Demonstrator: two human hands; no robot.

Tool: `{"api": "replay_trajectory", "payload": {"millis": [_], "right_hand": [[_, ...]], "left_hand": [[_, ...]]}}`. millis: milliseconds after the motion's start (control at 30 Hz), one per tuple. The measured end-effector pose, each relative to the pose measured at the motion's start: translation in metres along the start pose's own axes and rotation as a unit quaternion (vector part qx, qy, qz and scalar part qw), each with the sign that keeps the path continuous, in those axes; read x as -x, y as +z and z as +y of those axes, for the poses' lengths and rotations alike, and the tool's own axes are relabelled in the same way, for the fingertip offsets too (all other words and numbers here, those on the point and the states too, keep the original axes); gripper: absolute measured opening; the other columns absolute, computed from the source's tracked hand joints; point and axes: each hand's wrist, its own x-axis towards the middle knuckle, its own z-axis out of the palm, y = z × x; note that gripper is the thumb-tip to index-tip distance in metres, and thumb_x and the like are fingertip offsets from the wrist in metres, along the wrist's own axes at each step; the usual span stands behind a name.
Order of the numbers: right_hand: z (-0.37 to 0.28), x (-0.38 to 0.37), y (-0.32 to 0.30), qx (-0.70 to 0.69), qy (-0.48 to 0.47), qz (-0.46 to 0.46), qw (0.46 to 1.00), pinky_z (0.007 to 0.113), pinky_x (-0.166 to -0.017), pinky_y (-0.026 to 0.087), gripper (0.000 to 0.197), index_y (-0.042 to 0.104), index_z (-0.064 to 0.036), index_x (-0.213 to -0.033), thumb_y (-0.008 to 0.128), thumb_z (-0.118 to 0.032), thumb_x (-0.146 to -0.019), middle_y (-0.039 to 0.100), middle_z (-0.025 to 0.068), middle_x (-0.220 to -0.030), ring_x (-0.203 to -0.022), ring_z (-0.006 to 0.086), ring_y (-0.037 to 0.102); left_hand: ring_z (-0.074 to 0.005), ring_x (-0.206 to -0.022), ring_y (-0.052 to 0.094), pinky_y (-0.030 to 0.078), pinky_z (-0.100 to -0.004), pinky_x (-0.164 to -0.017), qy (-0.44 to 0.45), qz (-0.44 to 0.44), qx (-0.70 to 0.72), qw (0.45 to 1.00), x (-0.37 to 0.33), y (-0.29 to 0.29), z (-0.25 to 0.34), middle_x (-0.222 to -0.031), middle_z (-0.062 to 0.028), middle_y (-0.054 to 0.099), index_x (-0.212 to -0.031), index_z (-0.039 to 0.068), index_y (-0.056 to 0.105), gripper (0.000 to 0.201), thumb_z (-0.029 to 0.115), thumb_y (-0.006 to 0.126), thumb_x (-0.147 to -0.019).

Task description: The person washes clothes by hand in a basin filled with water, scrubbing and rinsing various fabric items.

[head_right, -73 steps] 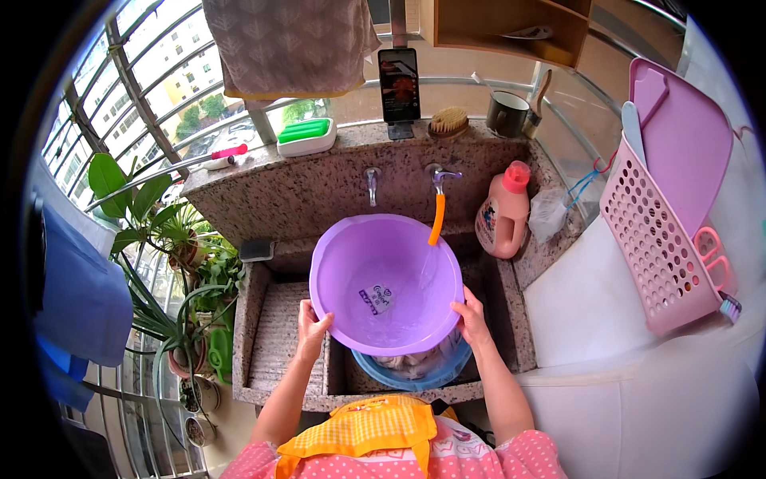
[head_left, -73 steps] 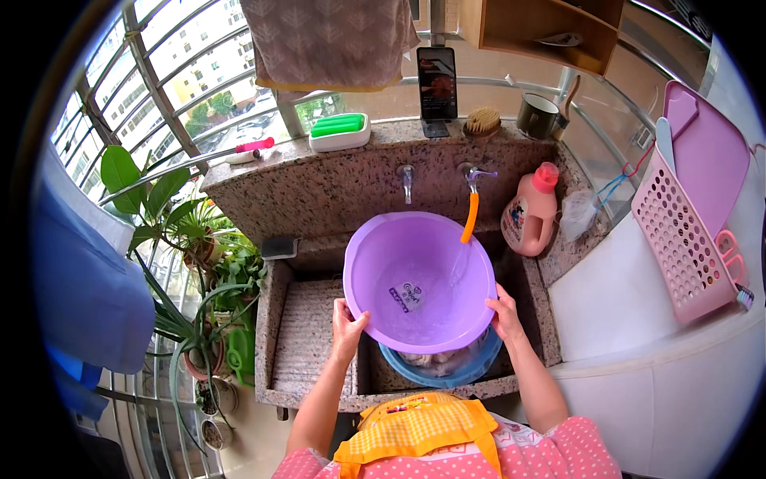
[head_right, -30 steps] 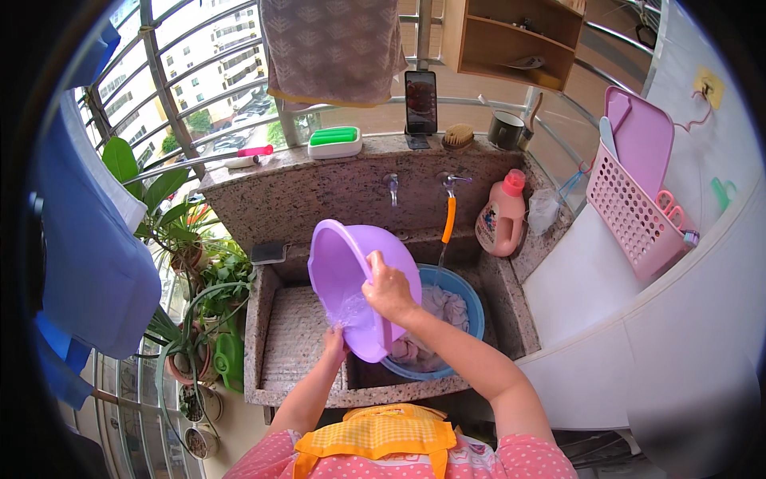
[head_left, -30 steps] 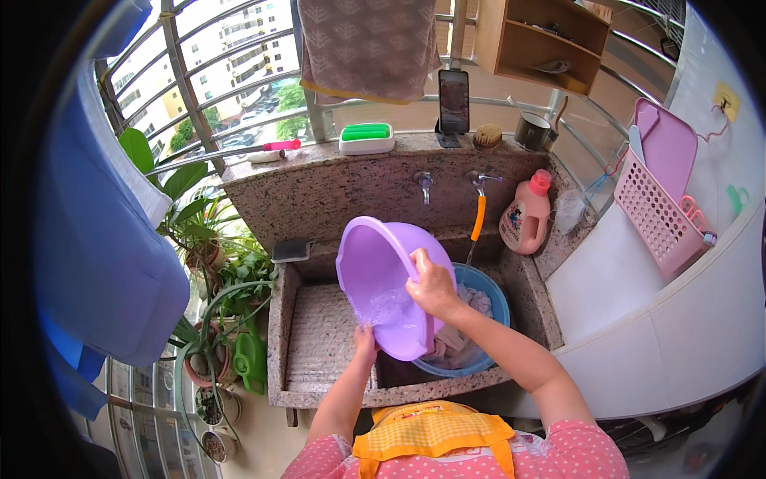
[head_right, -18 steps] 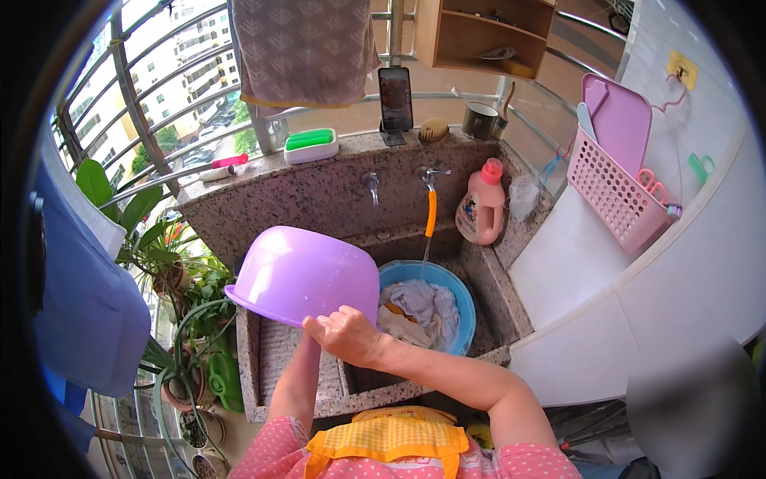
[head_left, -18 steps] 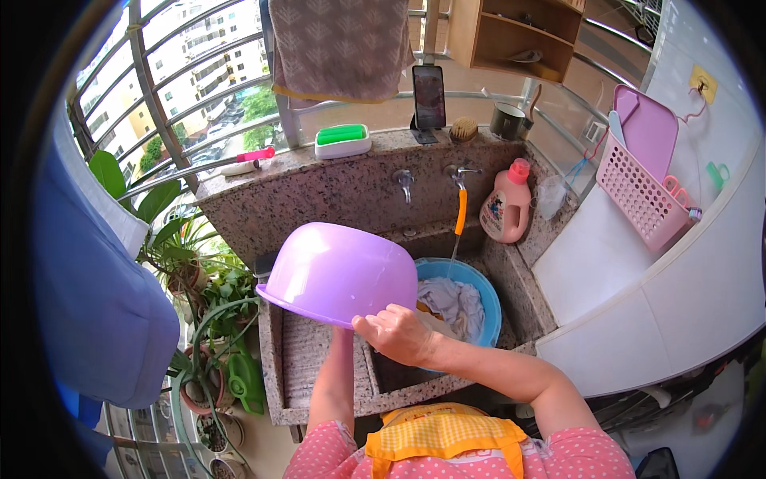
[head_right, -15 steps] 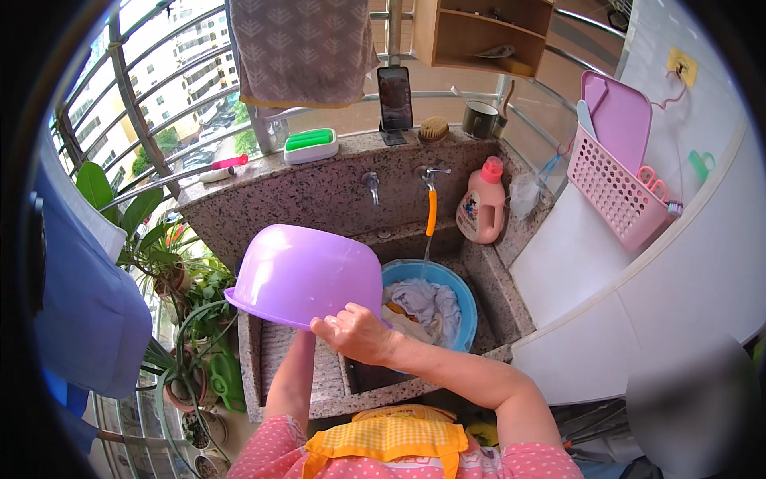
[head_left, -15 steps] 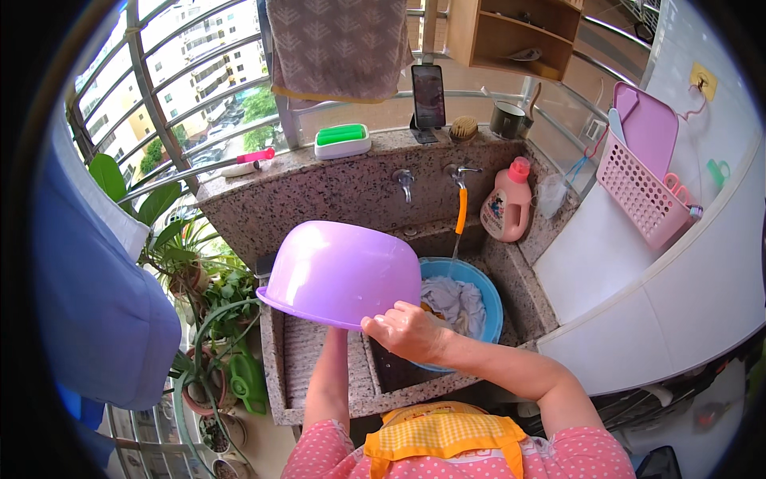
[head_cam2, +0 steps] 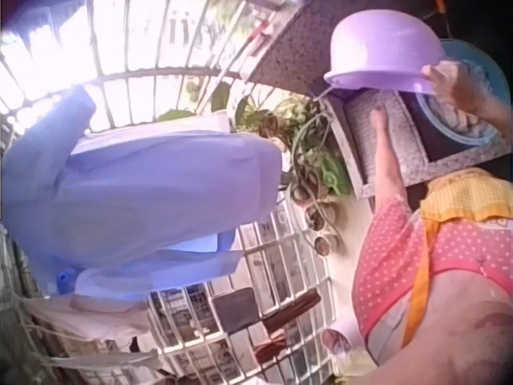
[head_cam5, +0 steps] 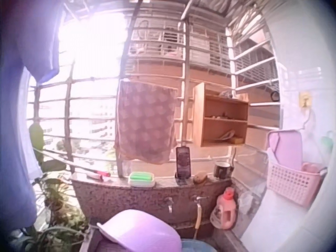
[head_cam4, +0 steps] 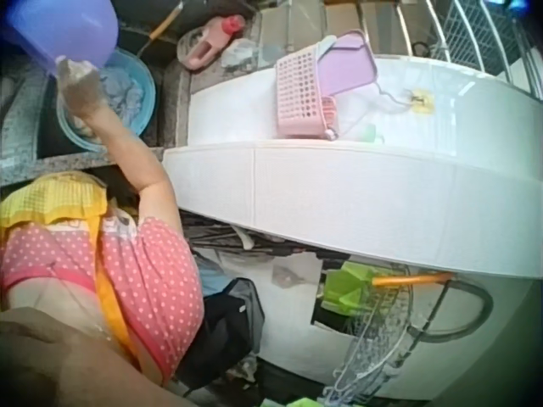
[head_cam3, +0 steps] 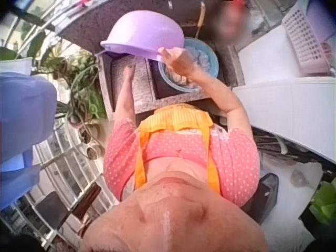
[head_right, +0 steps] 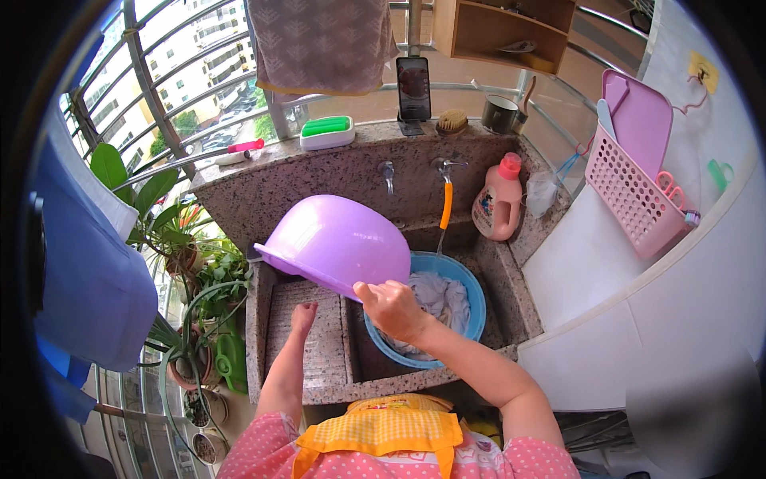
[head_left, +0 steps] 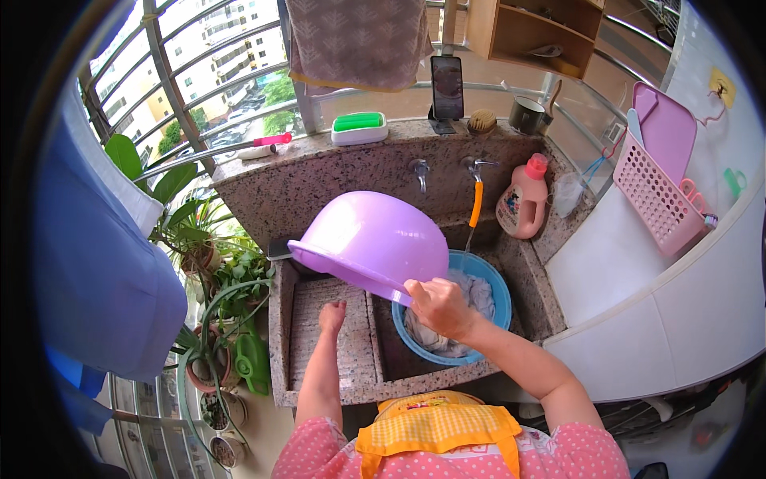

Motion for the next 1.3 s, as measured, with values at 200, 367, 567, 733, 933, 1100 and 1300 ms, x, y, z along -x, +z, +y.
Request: {"api": "replay_trajectory", "payload": {"millis": [200,367,567,733,933,1100,1300], "right_hand": [[-0.019,-0.014,-0.01,-0.104,0.128,0.114,0.98,0.038,-0.046,0.045,0.021,0.045,-0.0037,-0.09,0.057,-0.001,-0.072,0.053,0.0125,-0.058,-0.05,0.0288,0.057],[-0.004,0.004,0.001,-0.003,0.067,-0.006,0.998,0.039,-0.048,0.046,0.022,0.045,-0.0022,-0.089,0.057,0.0,-0.071,0.055,0.0146,-0.061,-0.056,0.0324,0.058],[0.013,0.009,0.0,-0.118,0.231,0.089,0.962,0.038,-0.048,0.044,0.022,0.046,-0.0039,-0.092,0.055,0.002,-0.073,0.055,0.0142,-0.061,-0.059,0.0329,0.059],[-0.014,0.007,0.029,-0.013,0.04,-0.011,0.999,0.033,-0.053,0.046,0.021,0.046,-0.0039,-0.09,0.054,0.004,-0.073,0.052,0.0118,-0.06,-0.053,0.0254,0.056],[-0.034,-0.022,0.047,-0.55,0.276,0.02,0.788,0.02,-0.072,0.041,0.025,0.04,-0.0007,-0.097,0.049,0.008,-0.076,0.052,0.0054,-0.09,-0.079,0.0077,0.051],[-0.097,-0.013,0.1,-0.659,0.281,-0.133,0.685,0.022,-0.071,0.046,0.027,0.039,-0.0013,-0.101,0.053,0.003,-0.078,0.054,0.007,-0.09,-0.079,0.0092,0.054],[-0.14,0.011,0.159,-0.536,0.048,-0.425,0.728,0.023,-0.058,0.047,0.025,0.053,-0.0022,-0.104,0.057,-0.018,-0.084,0.057,0.0066,-0.09,-0.068,0.0094,0.055]], "left_hand": [[-0.0387,-0.124,0.027,0.025,-0.0455,-0.102,0.005,-0.234,0.306,0.923,-0.005,-0.043,-0.067,-0.137,-0.0179,0.023,-0.11,0.02,0.057,0.045,0.029,0.071,-0.068],[-0.0416,-0.132,0.007,0.01,-0.067,-0.097,0.022,-0.28,-0.198,0.939,0.024,-0.016,-0.038,-0.145,-0.016,0.009,-0.13,0.027,0.04,0.06,0.043,0.061,-0.075],[-0.0401,-0.133,-0.005,0.009,-0.0688,-0.096,-0.029,-0.161,-0.243,0.956,0.086,-0.03,-0.015,-0.147,-0.0137,-0.001,-0.135,0.027,0.031,0.072,0.037,0.065,-0.072],[-0.0358,-0.133,0.004,0.012,-0.0573,-0.101,-0.117,-0.111,0.062,0.985,0.138,-0.066,-0.03,-0.145,-0.0177,0.006,-0.137,0.016,0.027,0.089,0.05,0.069,-0.066],[-0.0197,-0.103,0.049,0.038,-0.0374,-0.09,-0.153,-0.028,0.489,0.858,0.239,-0.119,-0.021,-0.112,-0.0111,0.05,-0.123,0.004,0.041,0.076,0.048,0.069,-0.068],[-0.0141,-0.065,0.057,0.049,-0.0268,-0.058,-0.16,0.21,0.631,0.729,0.329,-0.13,-0.074,-0.077,-0.0049,0.057,-0.091,-0.002,0.056,0.025,0.012,0.062,-0.072],[-0.0209,-0.073,0.059,0.05,-0.0337,-0.062,-0.315,0.362,0.669,0.567,0.489,-0.101,-0.176,-0.081,-0.005,0.058,-0.093,0.006,0.054,0.022,0.009,0.059,-0.071]]}}
